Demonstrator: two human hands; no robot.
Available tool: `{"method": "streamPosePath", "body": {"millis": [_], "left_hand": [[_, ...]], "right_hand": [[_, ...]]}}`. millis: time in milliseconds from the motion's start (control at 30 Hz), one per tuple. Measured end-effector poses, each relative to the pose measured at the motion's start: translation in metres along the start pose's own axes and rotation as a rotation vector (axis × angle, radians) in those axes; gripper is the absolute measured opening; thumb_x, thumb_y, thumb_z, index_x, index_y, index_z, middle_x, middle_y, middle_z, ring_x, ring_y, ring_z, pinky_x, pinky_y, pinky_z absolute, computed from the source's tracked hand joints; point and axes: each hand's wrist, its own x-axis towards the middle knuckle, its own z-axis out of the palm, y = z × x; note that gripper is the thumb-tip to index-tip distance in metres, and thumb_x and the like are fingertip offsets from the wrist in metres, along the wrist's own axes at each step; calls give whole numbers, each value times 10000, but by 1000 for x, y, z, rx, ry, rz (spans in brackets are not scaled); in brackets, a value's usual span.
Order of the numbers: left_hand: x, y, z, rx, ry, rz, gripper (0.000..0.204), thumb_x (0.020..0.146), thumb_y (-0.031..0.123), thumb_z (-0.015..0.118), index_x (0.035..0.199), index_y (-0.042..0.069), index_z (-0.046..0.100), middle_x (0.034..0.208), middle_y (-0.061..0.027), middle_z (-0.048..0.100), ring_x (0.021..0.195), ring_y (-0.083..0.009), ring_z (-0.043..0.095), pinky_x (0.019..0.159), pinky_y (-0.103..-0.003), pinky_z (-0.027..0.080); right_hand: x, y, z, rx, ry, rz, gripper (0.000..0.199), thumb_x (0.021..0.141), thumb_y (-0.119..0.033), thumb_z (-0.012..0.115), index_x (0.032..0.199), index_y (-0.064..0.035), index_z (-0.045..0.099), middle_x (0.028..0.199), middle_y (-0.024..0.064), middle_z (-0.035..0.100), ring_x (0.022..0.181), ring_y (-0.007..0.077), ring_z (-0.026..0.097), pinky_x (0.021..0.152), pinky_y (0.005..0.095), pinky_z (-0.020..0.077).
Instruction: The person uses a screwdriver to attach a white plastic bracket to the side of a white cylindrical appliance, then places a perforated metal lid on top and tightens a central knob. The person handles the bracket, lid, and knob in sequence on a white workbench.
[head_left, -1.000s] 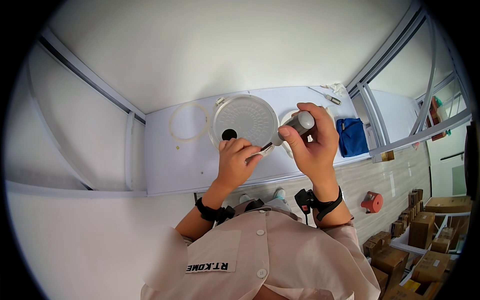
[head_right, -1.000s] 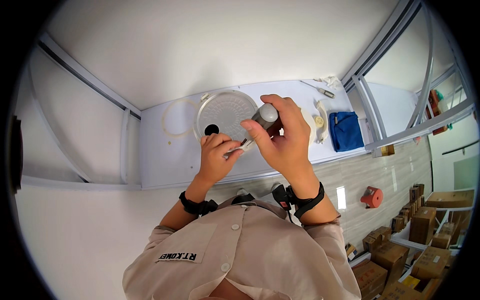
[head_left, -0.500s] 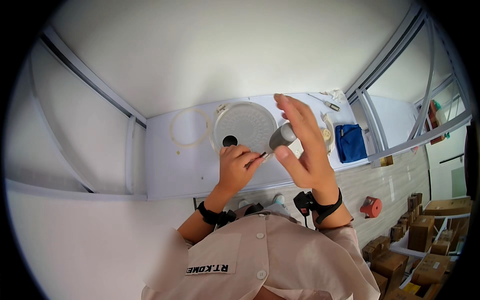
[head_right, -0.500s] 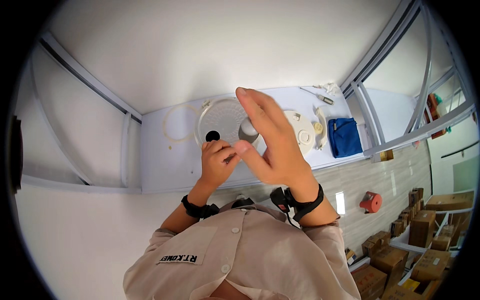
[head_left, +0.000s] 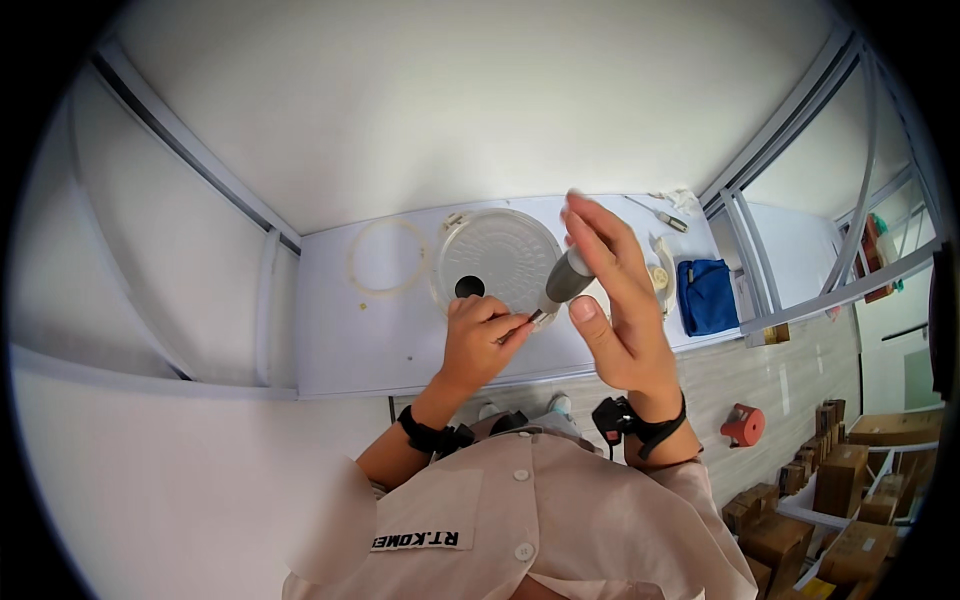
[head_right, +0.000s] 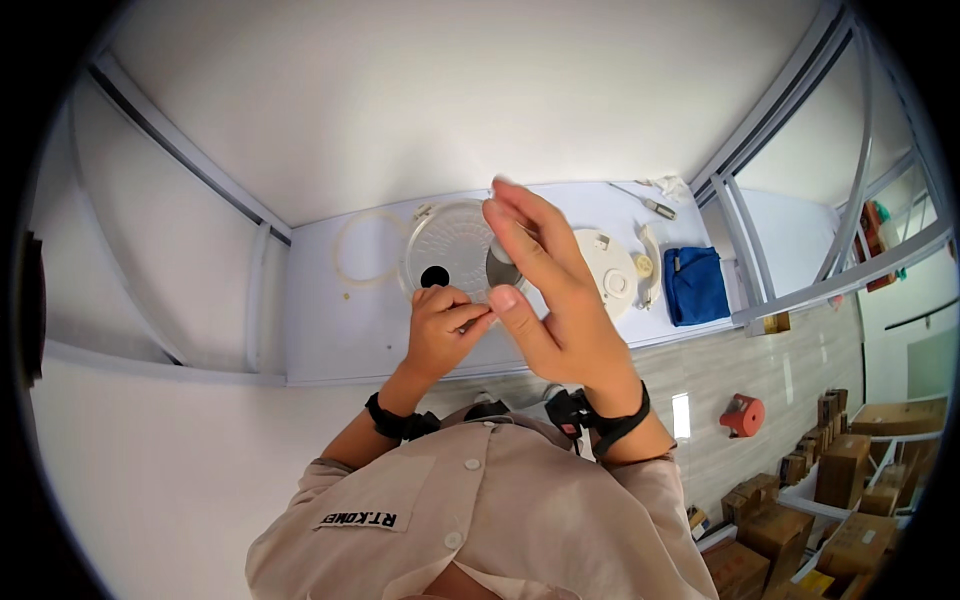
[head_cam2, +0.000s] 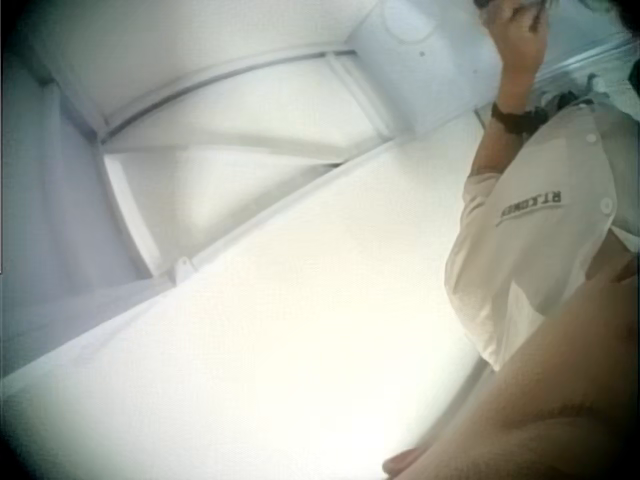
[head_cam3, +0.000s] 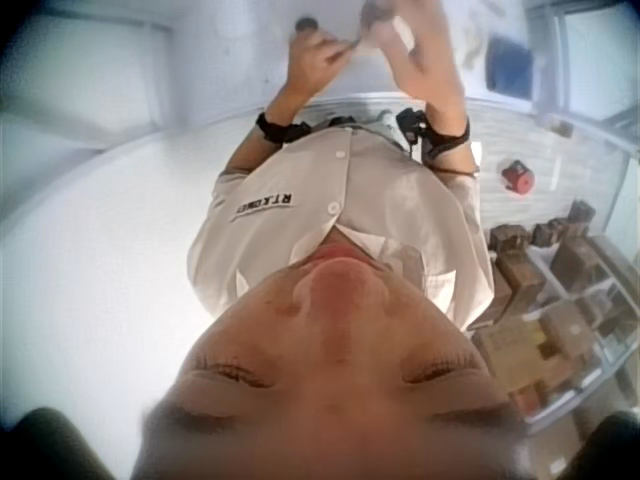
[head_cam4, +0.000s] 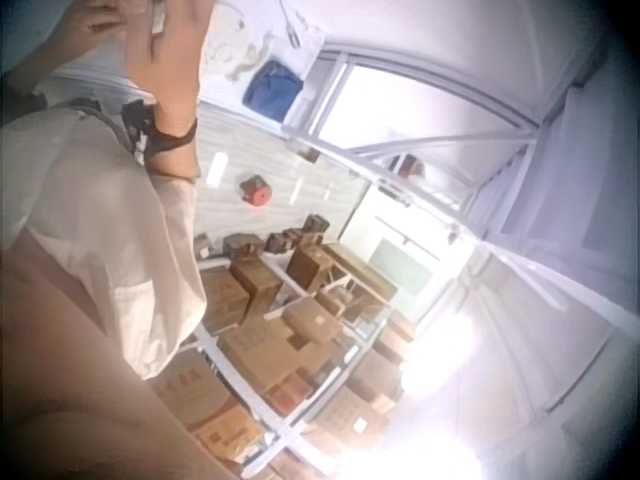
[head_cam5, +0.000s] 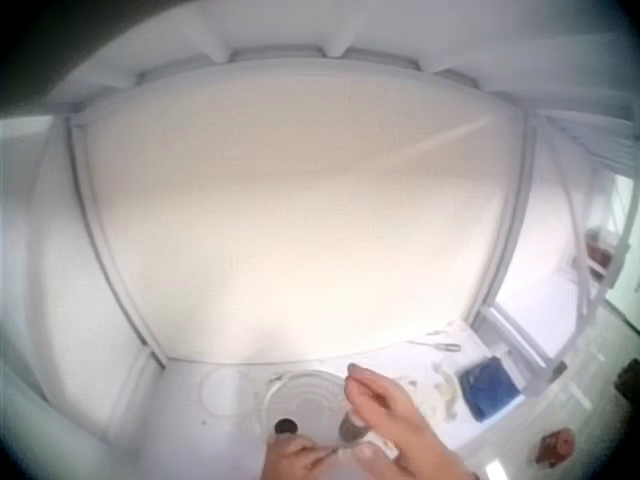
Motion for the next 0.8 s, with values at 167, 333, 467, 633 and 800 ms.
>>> {"method": "streamPosePath", "body": {"millis": [167,333,467,633,800], "left_hand": [[2,2,-2,7,-19,-5,121,754,165,884,842,162,801,794,51,592,762,-175,570,741,-368,373],[2,1,-1,32,-19,2,126,748,173,884,839,162,797,805,50,596,768,-177,569,746,-370,375],[1,1,-2,34,-36,-8,138,739,173,885,845,164,796,815,46,597,781,-181,571,751,-375,379],[2,2,-3,22,-52,-12,156,737,169,882,867,161,796,822,41,600,791,-187,578,753,-378,384],[2,4,-3,34,-54,-9,147,754,168,871,881,161,797,824,41,604,790,-189,580,753,-380,385]], "right_hand": [[-4,0,-15,-40,-164,22,496,895,-18,731,1386,-30,662,1263,176,671,1136,345,668,957,392,558],[-14,9,-4,-240,13,-28,482,872,-51,786,1344,-34,690,1134,124,668,998,273,661,859,362,564],[-1,-1,5,-11,110,-14,525,791,-117,888,1286,-47,727,1131,130,662,978,244,657,754,335,555],[-11,13,-2,-67,-39,1,515,826,-177,869,1307,-61,726,1144,168,648,987,290,648,814,381,545],[-16,9,-2,-278,7,-26,463,870,-157,821,1313,-61,723,1141,171,650,978,297,648,813,377,543]]}}
